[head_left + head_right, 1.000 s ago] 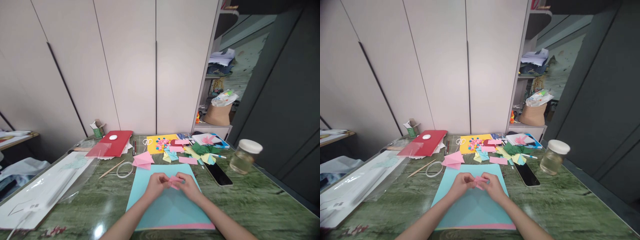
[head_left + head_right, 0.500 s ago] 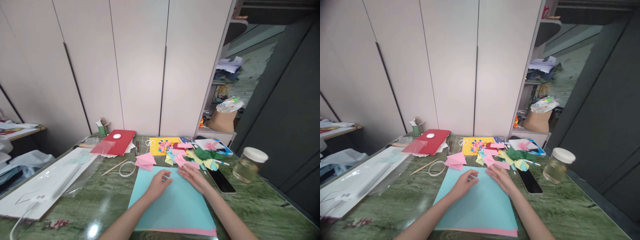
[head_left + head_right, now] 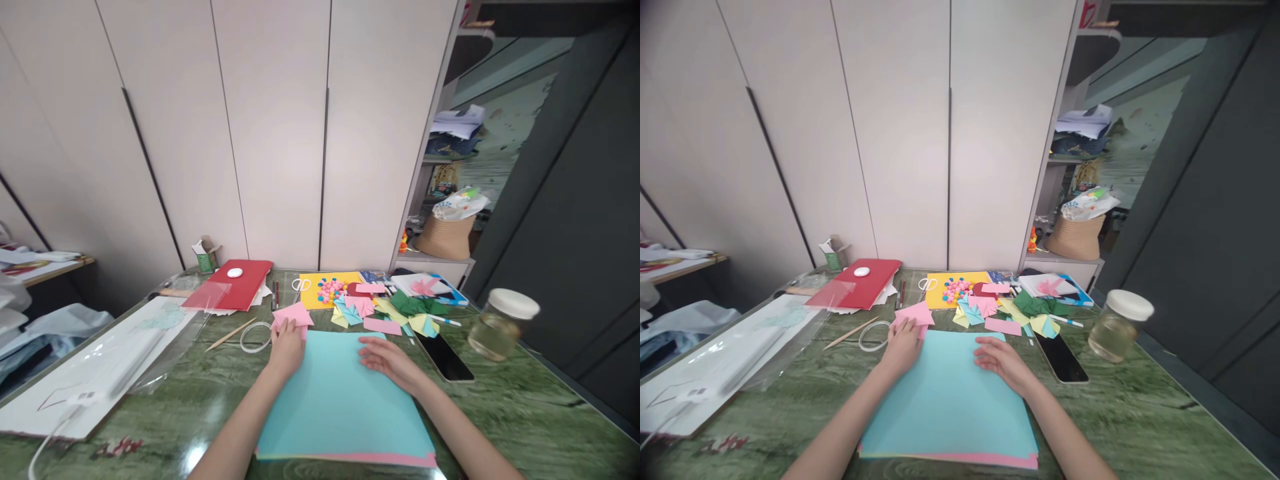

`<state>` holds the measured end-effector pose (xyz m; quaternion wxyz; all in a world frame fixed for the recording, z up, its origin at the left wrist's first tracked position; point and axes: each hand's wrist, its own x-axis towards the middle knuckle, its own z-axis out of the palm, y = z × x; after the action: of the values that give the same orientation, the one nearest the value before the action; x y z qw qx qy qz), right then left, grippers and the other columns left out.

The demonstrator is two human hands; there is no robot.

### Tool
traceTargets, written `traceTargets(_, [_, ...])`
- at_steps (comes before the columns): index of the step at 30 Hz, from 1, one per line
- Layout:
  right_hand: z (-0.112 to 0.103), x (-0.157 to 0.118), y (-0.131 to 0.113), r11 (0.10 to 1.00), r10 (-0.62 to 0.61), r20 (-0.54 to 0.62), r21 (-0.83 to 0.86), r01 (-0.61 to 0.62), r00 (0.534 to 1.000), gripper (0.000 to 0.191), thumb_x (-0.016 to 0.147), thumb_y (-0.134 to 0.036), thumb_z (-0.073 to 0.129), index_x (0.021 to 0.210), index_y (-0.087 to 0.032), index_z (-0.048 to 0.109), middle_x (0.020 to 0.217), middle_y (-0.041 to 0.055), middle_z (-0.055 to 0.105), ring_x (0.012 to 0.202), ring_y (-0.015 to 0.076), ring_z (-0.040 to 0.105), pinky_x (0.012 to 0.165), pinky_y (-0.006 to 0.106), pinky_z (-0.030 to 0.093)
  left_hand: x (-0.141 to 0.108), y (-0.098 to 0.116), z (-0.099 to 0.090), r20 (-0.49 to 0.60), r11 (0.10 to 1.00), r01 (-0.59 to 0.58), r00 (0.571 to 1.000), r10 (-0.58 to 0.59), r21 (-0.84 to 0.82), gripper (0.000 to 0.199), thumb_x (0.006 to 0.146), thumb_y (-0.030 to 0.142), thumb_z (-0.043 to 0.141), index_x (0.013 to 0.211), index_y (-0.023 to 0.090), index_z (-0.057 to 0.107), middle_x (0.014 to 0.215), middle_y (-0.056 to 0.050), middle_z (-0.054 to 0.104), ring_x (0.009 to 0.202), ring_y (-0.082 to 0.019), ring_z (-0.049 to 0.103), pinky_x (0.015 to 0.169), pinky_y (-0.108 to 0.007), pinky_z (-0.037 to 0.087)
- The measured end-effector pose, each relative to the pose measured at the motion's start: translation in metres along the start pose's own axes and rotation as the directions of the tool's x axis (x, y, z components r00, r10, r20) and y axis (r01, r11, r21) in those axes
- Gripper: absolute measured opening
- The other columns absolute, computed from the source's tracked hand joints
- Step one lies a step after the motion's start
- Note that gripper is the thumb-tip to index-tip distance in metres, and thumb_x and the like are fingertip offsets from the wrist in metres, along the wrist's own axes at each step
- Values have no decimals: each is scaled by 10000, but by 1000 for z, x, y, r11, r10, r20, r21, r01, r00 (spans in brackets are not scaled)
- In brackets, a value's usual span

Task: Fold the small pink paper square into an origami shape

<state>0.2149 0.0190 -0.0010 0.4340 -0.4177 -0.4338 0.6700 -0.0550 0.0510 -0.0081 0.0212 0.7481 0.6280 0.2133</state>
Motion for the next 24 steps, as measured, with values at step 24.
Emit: traceTargets(24, [26, -5, 1, 982, -132, -156, 114, 150, 979, 264, 673, -248, 685, 926, -178, 662, 933, 71, 718, 873, 253, 660, 768, 371, 504, -54, 91, -52, -117, 637, -558, 793, 598, -532, 314, 871, 296, 409, 1100, 212, 607, 1384, -80, 421, 1326, -256, 270, 1076, -461, 212])
